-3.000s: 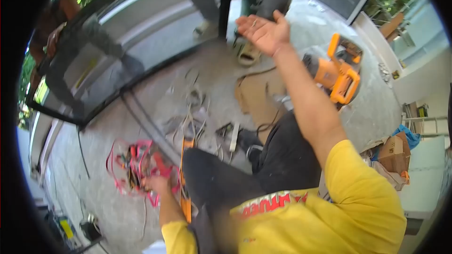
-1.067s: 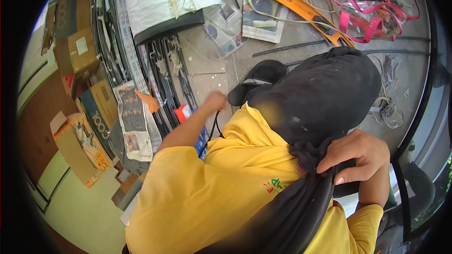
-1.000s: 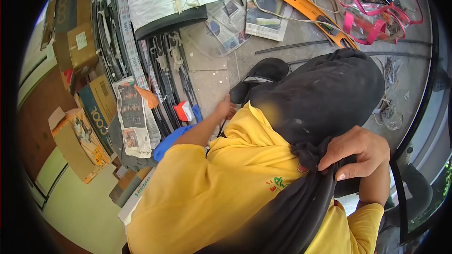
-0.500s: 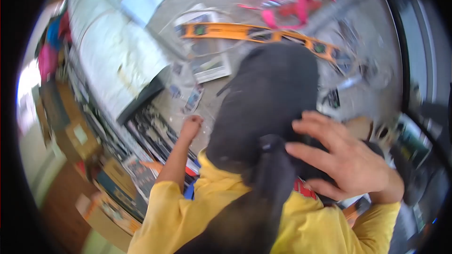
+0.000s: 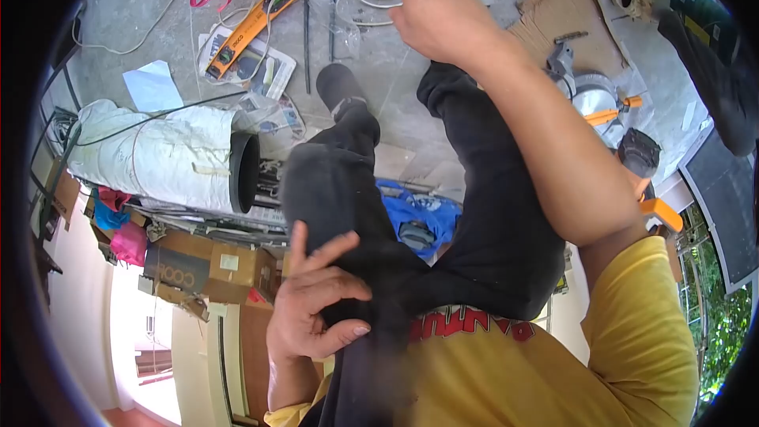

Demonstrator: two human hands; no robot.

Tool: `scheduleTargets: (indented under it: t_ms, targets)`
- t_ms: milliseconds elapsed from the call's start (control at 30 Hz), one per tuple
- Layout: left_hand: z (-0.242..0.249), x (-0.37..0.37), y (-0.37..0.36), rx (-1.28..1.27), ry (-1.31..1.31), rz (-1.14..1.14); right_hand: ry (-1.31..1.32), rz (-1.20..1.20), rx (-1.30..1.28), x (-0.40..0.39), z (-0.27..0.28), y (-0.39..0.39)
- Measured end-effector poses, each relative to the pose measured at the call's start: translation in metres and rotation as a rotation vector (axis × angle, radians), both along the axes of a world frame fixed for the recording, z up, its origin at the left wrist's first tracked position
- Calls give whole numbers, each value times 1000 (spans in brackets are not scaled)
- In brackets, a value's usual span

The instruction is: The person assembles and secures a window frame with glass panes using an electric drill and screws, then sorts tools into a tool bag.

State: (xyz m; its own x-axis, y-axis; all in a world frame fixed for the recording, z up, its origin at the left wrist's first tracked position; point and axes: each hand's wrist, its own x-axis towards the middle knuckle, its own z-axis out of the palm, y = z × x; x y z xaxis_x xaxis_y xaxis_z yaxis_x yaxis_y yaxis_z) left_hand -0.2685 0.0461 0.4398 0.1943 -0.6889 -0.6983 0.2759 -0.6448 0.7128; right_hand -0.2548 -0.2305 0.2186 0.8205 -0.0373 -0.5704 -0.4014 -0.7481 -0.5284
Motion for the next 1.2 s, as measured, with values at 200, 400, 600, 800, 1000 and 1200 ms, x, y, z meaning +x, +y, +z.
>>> scheduleTargets:
  t_ms: [200, 400, 600, 800, 1000, 1200]
  targets:
    - [112, -62, -5, 255, 344, 220, 275, -208, 49, -119, -44, 39]
    - [160, -100, 18, 393, 491, 386, 403, -454, 123, -165, -26, 47]
    - [137, -123, 35, 244, 541, 474, 385, -438, 57, -208, -17, 22]
    - [127, -150, 90, 293, 490, 551, 312, -277, -77, -224, -21, -1]
    - [105, -157, 109, 191, 564, 648, 193, -418, -77, -201, -37, -11]
    - [65, -133, 44, -82, 466, 574, -11, -507, -148, -108, -70, -57]
